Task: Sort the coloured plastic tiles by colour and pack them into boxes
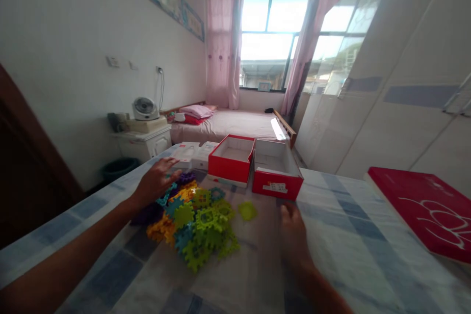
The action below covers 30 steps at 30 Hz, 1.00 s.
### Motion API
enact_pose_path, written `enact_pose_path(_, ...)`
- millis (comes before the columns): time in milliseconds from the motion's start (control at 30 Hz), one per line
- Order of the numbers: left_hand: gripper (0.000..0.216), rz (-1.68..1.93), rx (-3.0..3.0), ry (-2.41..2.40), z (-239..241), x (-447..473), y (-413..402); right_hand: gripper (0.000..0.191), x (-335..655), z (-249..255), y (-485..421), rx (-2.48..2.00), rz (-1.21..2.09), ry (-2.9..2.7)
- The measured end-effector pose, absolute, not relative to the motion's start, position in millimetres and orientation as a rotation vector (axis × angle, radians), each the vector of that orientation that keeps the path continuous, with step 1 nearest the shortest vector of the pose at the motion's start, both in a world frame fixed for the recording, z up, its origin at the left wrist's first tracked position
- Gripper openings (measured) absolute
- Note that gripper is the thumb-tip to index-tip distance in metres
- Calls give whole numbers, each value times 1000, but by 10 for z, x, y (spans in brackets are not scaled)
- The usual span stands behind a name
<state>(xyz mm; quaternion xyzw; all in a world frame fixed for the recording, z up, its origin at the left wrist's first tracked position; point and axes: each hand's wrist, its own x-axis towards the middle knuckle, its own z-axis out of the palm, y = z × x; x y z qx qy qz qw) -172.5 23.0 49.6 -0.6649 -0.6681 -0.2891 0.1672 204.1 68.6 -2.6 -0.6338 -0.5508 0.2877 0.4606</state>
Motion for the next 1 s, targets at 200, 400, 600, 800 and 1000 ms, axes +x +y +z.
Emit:
enact_pose_path(200, 61, -806, -1810, -2305, 24, -2031, -138, 83, 1469, 9, 235, -1343, 655, -2079)
enact_pose_path(400, 65, -1161, -1854, -2363, -146, -1855, -199, 110, 1011, -81, 54, -1132, 665, -2308)
enact_pose_path(600, 61, -1294, -1877, -2296, -134, -1693, -240, 78, 493, -63, 52, -870, 647, -2192)
enact_pose_path(800, 63, -1559, -1722, -2370, -80, -1674, -261, 53, -77, 102, 138, -693, 582, -2185)
enact_pose_path(1000, 63, -1505, -1616, -2318, -103, -1832, -252, 45, -109, 385, 143, -718, 423, -2280)
